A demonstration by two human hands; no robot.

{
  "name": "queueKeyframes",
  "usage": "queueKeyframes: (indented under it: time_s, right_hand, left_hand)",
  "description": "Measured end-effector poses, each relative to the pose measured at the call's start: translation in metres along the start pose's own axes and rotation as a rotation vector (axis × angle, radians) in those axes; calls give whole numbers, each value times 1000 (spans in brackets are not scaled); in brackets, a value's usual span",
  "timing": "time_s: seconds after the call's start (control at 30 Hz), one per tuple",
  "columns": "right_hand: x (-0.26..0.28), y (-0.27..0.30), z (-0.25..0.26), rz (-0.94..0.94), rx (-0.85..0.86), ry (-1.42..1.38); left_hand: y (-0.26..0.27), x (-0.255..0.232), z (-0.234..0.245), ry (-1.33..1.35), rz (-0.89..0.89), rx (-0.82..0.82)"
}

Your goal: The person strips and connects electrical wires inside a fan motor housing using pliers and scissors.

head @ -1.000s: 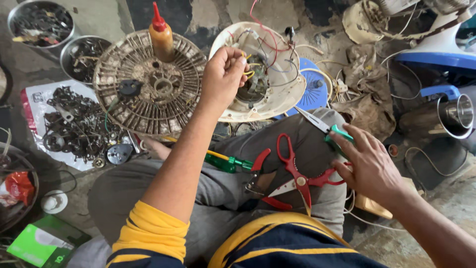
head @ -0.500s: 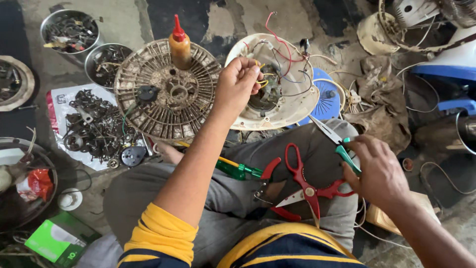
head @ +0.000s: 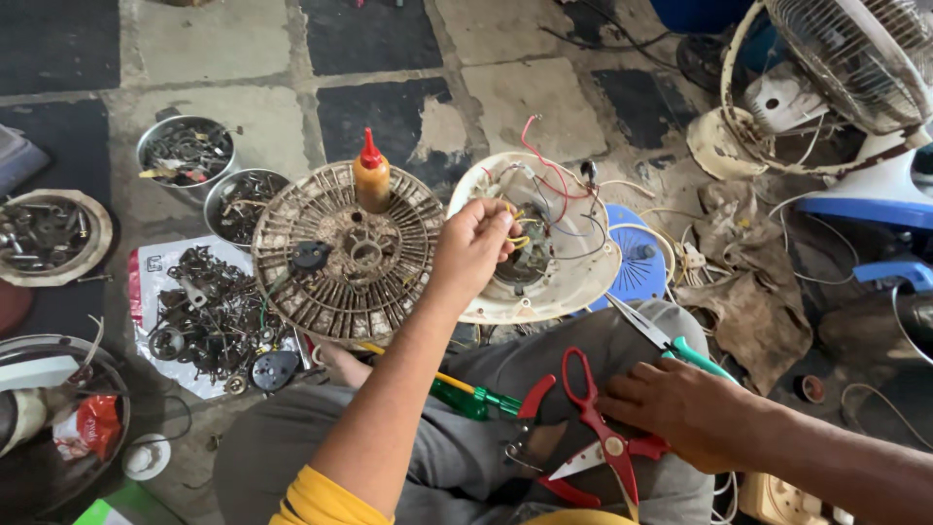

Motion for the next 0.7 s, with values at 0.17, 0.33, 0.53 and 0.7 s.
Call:
queueKeyframes:
  time_s: [0.17, 0.33, 0.53, 0.7]
  right_hand:
    - [1, -10, 1, 123, -32, 30]
    - [-3, -25, -2, 130, 8, 101]
    - [-7, -16, 2, 303, -304, 277]
    - [-47, 3, -31, 166, -184, -28]
  left_hand:
    - [1, -4, -3, -70, -49, -10]
    - [3, -5, -1, -33, -52, -23]
    - [1, -2, 1, 10, -41, -50]
    - [-1, -1, 1, 24, -44, -47]
Point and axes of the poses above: each hand's wrist, its own y-axis away from the middle knuckle, its own z-axis out of the back of the hand, x = y × z, the point moved 7 cm from there along -y, towards the middle knuckle, and after that the axes turned 3 degrees about -x, right-handed, at the moved point
